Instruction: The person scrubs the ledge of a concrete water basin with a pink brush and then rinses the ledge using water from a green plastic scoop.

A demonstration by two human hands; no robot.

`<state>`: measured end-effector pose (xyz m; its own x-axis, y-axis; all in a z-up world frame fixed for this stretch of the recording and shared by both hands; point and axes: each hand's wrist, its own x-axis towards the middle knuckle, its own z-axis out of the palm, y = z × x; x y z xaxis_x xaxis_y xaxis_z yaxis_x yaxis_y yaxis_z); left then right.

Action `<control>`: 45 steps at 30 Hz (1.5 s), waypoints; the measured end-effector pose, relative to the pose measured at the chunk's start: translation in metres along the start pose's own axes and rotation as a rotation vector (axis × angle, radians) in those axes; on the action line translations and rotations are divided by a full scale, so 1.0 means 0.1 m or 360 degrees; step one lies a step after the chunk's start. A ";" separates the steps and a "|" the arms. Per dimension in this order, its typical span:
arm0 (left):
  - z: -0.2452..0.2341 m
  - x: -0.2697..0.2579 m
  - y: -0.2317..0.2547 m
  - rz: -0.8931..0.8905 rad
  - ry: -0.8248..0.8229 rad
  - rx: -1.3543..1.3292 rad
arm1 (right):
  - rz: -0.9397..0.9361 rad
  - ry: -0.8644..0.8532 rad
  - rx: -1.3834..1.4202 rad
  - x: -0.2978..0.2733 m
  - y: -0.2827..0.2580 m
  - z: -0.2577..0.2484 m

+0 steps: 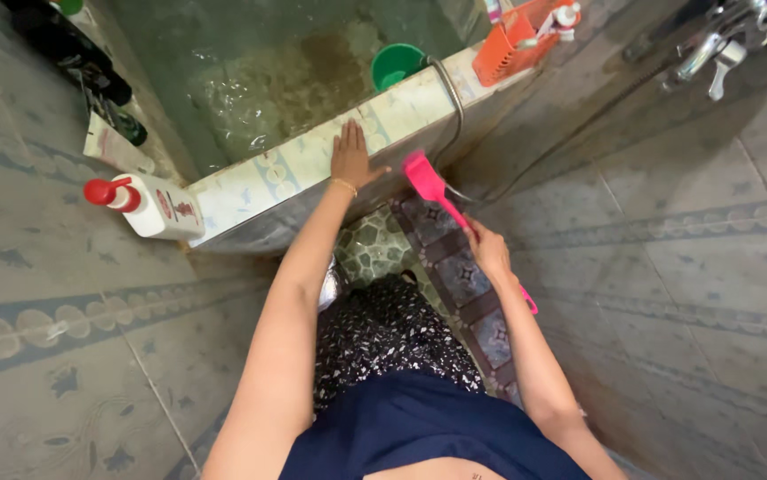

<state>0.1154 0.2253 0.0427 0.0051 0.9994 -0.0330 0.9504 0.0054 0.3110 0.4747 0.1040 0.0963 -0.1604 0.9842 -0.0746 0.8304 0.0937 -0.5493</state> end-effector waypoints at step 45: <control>0.47 0.19 0.11 0.0898 0.0065 -0.0148 | 0.0352 0.0038 -0.0047 -0.45 -0.04 -0.25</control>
<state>0.1407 0.2432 0.0007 0.4900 0.8488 0.1986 0.7726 -0.5284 0.3520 0.4921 0.0628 0.1227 0.0399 0.9846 -0.1704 0.8593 -0.1208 -0.4970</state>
